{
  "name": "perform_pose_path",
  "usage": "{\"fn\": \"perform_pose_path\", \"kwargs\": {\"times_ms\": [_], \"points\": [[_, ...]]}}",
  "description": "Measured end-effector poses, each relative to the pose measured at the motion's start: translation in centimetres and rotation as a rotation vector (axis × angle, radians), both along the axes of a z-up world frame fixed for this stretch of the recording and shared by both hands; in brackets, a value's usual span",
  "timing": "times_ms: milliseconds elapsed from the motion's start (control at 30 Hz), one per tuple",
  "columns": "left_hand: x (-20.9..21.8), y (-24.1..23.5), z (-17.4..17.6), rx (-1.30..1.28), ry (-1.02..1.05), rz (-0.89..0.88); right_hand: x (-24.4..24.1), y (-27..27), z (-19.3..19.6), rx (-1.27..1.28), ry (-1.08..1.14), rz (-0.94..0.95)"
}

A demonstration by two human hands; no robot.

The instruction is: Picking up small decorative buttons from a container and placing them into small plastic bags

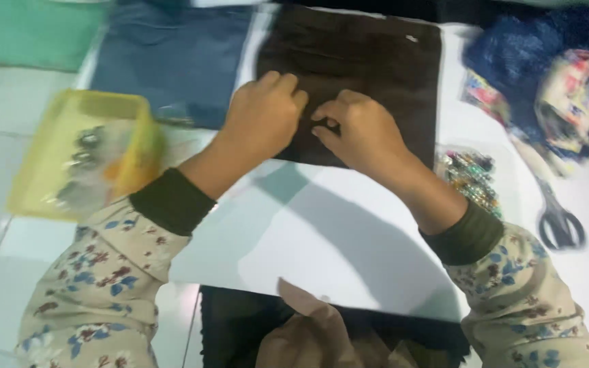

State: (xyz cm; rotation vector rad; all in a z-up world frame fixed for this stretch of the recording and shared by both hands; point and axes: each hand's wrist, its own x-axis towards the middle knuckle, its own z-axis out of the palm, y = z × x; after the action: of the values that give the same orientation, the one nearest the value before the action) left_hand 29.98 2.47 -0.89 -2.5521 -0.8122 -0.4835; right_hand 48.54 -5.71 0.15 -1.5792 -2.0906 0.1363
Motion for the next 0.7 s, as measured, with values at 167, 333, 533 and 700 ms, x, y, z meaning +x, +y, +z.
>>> {"fn": "perform_pose_path", "kwargs": {"times_ms": [167,333,533,700], "points": [[11.7,-5.3,-4.1,-0.216,-0.133,-0.27,10.8,-5.8,-1.2,-0.073,-0.086,-0.218],[19.9,-9.5,-7.1,-0.457,-0.16,-0.372,19.2,-11.4,-2.3,-0.215,0.08,-0.404],[25.3,-10.8,-8.4,-0.688,-0.166,-0.457,23.3,-14.8,-2.4,-0.412,0.2,-0.567],[27.9,-10.2,-10.4,-0.686,0.064,-0.403,24.0,-14.3,-3.5,-0.48,0.182,-0.529]]}}
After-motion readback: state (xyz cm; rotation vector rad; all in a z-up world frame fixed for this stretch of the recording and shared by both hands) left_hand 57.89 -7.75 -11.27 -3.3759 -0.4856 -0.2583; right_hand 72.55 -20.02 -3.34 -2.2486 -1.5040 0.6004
